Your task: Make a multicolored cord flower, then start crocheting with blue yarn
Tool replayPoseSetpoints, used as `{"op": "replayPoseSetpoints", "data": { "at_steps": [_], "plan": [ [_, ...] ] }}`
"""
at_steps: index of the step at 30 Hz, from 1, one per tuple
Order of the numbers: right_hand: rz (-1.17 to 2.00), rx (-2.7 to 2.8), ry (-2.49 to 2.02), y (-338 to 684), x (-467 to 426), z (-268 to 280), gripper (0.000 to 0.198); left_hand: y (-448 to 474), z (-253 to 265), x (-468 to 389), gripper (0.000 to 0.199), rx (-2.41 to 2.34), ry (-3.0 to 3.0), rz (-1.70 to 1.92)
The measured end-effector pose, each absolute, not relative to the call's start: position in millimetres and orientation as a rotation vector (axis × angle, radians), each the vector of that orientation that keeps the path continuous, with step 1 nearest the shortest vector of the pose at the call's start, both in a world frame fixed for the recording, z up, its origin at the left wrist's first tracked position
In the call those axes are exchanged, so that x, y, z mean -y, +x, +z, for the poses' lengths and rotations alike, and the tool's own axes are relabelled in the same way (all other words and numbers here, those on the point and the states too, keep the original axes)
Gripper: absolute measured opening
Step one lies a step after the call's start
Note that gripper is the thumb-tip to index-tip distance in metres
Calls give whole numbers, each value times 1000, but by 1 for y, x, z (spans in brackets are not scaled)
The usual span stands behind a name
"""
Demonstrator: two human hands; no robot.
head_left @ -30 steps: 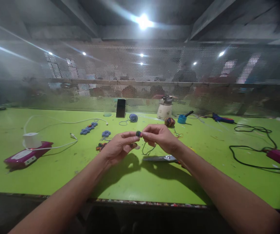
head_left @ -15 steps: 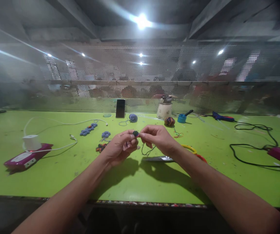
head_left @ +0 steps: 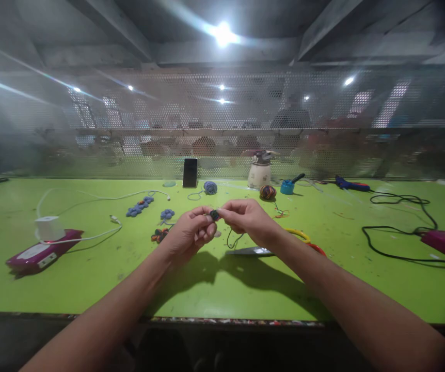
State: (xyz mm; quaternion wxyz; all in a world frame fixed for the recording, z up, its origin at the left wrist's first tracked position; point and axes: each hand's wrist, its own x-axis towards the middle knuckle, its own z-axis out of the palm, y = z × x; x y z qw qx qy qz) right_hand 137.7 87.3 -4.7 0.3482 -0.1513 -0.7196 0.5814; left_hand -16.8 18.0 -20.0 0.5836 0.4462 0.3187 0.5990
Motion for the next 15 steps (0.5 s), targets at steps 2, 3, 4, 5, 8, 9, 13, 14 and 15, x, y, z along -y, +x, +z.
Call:
{"op": "replayPoseSetpoints", "data": {
  "at_steps": [2, 3, 4, 5, 8, 9, 13, 14, 15],
  "plan": [
    [1561, 1827, -385, 138, -87, -5, 26, -17, -21, -19, 7, -735, 1043, 1400],
    [1587, 1808, -374, 138, -88, -5, 25, -17, -21, -19, 7, -727, 1041, 1398],
    [1606, 1796, -356, 138, -88, -5, 24, -17, -21, -18, 7, -719, 1037, 1399],
    [1616, 1793, -337, 139, -88, -5, 24, -17, -20, -18, 7, -711, 1032, 1401],
    [1600, 1798, -298, 139, -90, -7, 21, -17, -19, -18, 9, -724, 1021, 1413],
    [1590, 1793, -295, 139, -90, -8, 20, -18, -18, -17, 9, -738, 1021, 1416],
    [1570, 1746, -303, 138, -92, -10, 20, -18, -15, -16, 11, -788, 1027, 1424],
    [1563, 1744, -308, 137, -93, -10, 20, -18, -14, -15, 11, -798, 1027, 1427],
    [1551, 1745, -314, 137, -93, -10, 20, -18, -14, -14, 12, -809, 1024, 1431]
  ]
}}
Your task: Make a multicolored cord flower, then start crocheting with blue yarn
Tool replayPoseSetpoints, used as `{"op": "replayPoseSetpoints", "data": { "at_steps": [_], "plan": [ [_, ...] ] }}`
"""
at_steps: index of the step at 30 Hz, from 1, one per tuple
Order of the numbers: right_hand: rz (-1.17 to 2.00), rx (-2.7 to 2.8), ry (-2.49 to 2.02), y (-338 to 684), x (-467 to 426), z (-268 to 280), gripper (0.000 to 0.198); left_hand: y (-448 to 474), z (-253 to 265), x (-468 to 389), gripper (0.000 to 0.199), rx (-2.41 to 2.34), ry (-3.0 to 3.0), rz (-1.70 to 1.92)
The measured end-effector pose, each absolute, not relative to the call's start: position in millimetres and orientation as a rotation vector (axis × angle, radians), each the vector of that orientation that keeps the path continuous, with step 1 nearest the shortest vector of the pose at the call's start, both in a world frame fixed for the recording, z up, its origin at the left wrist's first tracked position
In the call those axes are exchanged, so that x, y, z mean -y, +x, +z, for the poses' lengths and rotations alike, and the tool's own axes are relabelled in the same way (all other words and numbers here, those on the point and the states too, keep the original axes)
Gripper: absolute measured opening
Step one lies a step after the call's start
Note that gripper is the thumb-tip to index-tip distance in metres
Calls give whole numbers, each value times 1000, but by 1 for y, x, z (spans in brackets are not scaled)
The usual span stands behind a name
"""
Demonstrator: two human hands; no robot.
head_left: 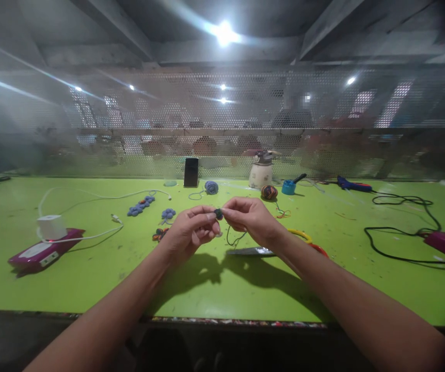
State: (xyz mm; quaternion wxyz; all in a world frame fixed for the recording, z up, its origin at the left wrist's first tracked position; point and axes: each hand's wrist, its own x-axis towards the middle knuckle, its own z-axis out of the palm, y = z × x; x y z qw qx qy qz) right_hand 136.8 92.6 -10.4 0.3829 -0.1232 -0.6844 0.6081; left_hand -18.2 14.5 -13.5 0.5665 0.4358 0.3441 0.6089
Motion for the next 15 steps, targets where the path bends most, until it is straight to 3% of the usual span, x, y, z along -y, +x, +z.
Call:
{"op": "replayPoseSetpoints", "data": {
  "at_steps": [10, 15],
  "plan": [
    [1363, 1785, -361, 137, -90, -8, 21, -16, -12, -13, 16, -894, 1077, 1450],
    [1494, 1733, -322, 135, -86, -8, 21, -14, -12, -14, 13, -861, 1024, 1494]
  ]
}}
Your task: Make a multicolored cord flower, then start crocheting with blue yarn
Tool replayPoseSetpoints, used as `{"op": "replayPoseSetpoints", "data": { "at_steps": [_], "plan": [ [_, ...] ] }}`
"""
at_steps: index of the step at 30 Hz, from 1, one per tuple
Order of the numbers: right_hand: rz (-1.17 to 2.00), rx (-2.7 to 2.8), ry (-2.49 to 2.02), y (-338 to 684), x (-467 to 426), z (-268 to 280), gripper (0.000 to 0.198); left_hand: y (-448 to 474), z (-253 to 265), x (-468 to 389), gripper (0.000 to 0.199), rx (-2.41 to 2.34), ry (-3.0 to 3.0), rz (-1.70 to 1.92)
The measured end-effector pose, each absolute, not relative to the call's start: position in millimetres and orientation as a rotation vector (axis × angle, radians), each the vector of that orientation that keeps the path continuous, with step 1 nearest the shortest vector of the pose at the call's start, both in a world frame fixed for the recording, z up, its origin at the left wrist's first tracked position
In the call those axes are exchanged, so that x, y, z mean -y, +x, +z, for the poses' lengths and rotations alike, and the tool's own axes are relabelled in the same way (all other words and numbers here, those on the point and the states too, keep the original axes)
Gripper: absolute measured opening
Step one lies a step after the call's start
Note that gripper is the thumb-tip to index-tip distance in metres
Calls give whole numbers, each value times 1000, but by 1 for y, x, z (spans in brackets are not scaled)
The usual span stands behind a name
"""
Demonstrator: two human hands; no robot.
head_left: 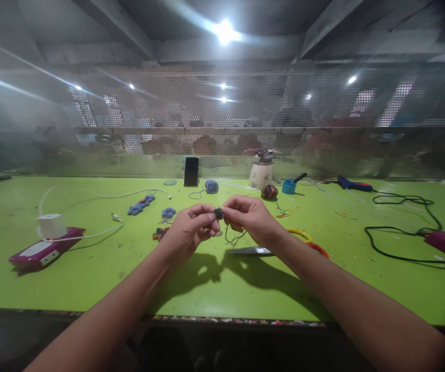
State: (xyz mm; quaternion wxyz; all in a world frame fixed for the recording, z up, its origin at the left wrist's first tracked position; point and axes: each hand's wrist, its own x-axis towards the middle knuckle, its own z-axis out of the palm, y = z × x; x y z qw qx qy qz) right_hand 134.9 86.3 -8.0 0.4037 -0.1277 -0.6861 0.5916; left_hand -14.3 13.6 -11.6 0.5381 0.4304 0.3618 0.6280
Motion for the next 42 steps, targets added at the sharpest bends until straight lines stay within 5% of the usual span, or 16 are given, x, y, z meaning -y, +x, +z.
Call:
{"op": "replayPoseSetpoints", "data": {
  "at_steps": [5, 12, 24, 42],
  "plan": [
    [1767, 1633, -290, 137, -80, -2, 24, -15, -15, -13, 7, -696, 1017, 1437],
    [1723, 1791, -170, 148, -75, 7, 18, -14, -16, -4, 11, -517, 1170, 1257],
    [1189, 2012, -288, 141, -84, 2, 26, -16, -16, -13, 10, -738, 1023, 1441],
    [626, 2273, -204, 152, -70, 14, 14, -25, -15, -6, 4, -764, 1381, 1168]
  ]
}}
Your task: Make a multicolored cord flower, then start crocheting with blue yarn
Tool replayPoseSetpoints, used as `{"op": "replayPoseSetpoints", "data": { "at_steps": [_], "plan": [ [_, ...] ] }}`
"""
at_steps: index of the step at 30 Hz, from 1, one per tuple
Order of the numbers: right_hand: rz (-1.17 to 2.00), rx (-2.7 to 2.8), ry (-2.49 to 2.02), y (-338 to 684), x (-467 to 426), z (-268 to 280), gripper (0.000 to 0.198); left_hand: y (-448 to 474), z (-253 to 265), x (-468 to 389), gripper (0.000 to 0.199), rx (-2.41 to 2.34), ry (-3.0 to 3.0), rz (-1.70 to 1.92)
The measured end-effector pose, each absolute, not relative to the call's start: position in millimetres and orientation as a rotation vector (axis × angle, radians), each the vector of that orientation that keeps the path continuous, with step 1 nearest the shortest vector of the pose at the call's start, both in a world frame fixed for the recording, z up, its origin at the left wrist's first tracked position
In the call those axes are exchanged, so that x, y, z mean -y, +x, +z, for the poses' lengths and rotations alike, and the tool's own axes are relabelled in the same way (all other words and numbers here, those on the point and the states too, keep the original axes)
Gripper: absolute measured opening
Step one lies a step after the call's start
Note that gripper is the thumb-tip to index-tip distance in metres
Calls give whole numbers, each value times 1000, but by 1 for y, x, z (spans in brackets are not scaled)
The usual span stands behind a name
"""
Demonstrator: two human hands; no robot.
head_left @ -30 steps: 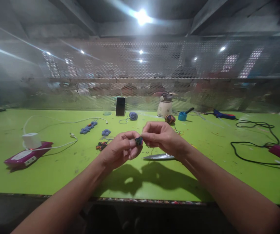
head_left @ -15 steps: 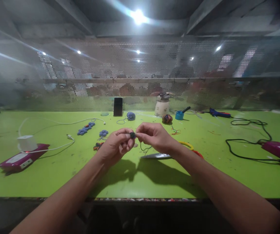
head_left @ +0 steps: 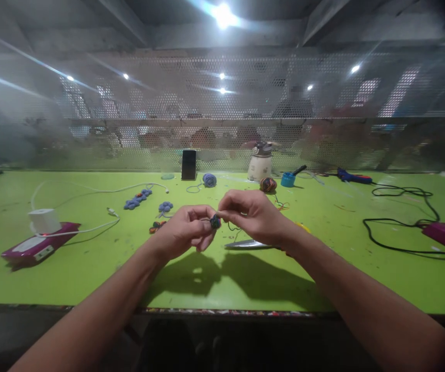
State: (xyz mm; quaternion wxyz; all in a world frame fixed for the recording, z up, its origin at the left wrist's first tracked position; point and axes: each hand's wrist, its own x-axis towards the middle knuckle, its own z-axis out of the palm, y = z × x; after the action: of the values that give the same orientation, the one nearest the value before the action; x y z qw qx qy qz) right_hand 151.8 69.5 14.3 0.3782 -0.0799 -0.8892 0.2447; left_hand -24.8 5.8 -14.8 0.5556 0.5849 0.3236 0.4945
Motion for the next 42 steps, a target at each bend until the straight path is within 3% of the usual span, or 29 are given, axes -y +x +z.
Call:
{"op": "replayPoseSetpoints", "data": {
  "at_steps": [6, 16, 28, 34, 42],
  "plan": [
    [437, 2293, -203, 148, -74, 8, 13, -26, -12, -7, 4, -1048, 1549, 1174],
    [669, 2139, -293, 142, -73, 3, 14, -18, -13, -13, 2, -677, 1002, 1351],
    [450, 2040, -386, 134, -71, -9, 11, -14, -16, -14, 13, -878, 1025, 1514],
    [267, 2065, -392, 133, -75, -17, 14, -15, -14, -16, 7, -911, 1031, 1435],
    [459, 2042, -288, 135, -68, -6, 11, -16, -10, -10, 5, -637, 912, 1316]
  ]
}}
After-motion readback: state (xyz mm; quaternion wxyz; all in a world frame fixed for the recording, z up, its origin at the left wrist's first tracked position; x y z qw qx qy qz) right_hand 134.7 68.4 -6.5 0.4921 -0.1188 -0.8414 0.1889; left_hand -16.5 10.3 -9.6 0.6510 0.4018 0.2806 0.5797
